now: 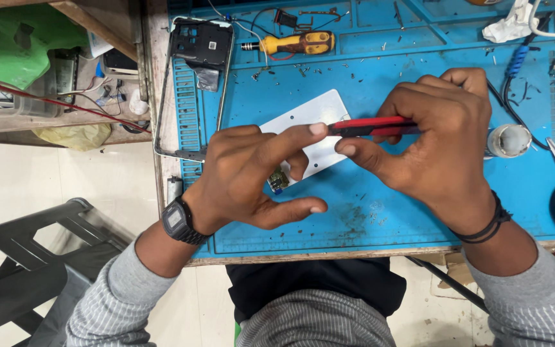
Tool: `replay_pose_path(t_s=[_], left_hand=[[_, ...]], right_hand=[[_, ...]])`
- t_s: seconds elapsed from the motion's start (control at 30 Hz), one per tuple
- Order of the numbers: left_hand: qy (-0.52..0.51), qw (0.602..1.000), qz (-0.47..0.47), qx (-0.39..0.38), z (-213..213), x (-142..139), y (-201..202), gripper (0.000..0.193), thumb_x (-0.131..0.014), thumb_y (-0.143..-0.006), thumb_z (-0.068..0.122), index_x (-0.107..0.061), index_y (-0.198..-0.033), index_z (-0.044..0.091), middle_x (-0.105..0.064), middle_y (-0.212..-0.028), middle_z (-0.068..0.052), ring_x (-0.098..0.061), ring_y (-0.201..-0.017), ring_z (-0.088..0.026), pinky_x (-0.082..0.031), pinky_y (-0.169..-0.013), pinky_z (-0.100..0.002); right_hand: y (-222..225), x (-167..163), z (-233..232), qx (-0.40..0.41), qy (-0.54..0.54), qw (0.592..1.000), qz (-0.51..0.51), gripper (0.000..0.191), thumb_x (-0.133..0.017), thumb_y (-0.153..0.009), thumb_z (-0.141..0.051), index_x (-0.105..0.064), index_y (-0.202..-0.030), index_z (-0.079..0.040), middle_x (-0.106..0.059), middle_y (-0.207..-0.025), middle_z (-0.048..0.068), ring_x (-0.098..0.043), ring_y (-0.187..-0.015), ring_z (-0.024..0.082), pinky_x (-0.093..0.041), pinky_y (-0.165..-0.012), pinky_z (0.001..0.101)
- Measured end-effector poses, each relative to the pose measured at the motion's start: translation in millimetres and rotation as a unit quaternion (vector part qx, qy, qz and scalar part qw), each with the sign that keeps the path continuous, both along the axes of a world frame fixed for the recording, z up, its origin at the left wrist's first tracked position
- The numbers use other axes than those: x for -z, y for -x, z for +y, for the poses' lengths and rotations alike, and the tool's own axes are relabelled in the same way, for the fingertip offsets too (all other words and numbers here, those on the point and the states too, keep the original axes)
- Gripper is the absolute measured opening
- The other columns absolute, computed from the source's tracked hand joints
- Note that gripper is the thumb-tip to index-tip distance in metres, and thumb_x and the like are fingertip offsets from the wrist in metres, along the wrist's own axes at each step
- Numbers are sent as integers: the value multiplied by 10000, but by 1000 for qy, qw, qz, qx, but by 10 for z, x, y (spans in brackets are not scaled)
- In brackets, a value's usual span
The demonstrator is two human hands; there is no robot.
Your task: The person uses a utility knife to trim and position a spring-loaded component on a white plastic plate, then aligns the part and a small circuit board on the plate. They then use a screwdriver to drive screws securing the assembly and hold up the finished plate.
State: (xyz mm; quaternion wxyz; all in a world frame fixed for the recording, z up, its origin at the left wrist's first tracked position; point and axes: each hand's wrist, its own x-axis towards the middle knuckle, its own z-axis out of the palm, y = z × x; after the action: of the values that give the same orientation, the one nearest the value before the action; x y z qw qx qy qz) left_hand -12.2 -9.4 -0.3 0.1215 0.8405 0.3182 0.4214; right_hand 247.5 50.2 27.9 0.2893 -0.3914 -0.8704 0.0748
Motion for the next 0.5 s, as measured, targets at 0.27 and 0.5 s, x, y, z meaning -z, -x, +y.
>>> replay_pose_path(t_s=[0.27, 0.5], left_hand=[[28, 999, 36, -4, 1, -15, -25, 699, -780, -1012, 489, -473, -1527, 130, -622, -756, 86, -653, -651, -119, -458, -562, -266], [30, 997, 64, -12, 10, -14, -38, 764, -794, -1006, 458, -388, -1584, 169, -635, -809, 75, -655, -691, -127, -453, -577, -274]], right_hand=[[-75, 60, 15, 10, 16, 1000, 25, 680, -751, -843, -729, -611, -701, -79, -501, -611, 9, -457, -600, 195, -324, -799, 359], [-120, 118, -6, 5, -21, 998, 61, 697, -735, -865, -732, -556, -710, -77, -494, -602, 17, -457, -607, 196, -311, -688, 342]])
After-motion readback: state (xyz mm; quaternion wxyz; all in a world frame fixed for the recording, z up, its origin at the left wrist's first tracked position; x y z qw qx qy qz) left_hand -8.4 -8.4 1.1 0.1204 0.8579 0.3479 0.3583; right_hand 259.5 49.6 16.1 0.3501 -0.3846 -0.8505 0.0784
